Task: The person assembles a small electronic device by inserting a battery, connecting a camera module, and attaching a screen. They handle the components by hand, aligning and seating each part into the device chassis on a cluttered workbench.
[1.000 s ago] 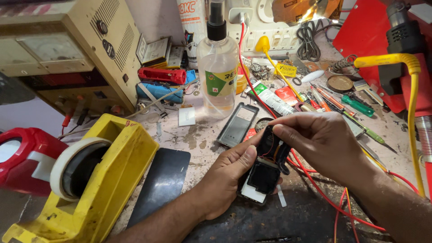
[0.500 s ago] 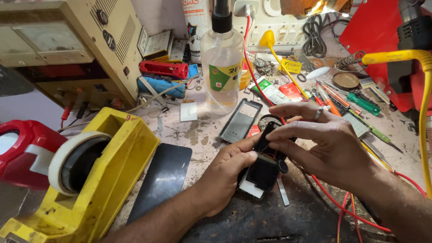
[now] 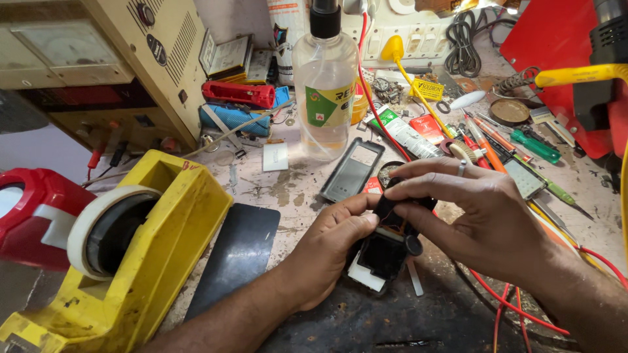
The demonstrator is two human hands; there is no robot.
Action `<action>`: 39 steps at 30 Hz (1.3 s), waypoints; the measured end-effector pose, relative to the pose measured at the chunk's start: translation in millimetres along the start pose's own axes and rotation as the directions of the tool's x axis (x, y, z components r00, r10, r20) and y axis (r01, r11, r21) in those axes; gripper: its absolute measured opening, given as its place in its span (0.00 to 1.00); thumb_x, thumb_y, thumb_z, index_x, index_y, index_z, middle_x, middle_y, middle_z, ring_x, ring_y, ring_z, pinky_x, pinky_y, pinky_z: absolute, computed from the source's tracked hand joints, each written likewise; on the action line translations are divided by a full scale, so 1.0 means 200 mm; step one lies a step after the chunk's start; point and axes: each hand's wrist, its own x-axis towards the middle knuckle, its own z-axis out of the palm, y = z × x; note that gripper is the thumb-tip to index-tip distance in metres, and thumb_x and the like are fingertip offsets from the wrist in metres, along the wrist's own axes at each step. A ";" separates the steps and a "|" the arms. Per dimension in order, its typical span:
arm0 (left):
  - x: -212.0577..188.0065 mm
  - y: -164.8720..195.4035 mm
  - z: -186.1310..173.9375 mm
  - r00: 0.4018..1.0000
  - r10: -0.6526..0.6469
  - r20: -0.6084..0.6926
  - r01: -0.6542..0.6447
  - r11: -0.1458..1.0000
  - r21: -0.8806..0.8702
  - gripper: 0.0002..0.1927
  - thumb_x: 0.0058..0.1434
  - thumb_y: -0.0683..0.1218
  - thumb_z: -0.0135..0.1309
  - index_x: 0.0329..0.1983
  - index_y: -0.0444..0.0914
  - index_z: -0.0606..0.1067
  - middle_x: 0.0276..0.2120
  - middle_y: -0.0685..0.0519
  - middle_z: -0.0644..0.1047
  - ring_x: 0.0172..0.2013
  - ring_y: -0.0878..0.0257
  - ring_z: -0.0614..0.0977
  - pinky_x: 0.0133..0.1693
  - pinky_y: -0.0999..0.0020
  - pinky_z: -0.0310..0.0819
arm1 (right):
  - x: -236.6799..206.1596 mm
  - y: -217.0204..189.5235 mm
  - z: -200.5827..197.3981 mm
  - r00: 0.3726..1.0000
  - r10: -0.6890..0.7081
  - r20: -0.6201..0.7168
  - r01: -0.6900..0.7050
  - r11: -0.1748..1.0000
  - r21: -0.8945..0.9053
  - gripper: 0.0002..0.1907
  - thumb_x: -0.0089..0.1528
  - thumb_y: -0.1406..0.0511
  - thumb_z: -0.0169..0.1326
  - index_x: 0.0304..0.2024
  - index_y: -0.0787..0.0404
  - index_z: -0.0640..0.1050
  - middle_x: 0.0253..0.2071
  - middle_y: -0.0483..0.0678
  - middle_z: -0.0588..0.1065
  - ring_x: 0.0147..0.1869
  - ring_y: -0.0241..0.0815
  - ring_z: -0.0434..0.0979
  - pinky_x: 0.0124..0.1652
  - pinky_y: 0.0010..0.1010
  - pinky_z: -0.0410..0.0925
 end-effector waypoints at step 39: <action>-0.01 -0.02 0.06 0.990 -0.038 -0.137 0.074 0.960 0.270 0.12 0.67 0.39 0.45 0.48 0.32 0.77 0.33 0.55 0.79 0.30 0.73 0.76 0.34 0.75 0.73 | 0.00 -0.01 0.04 0.942 0.328 0.075 -0.335 0.933 0.129 0.07 0.53 0.67 0.65 0.34 0.62 0.82 0.35 0.43 0.85 0.36 0.29 0.84 0.40 0.25 0.80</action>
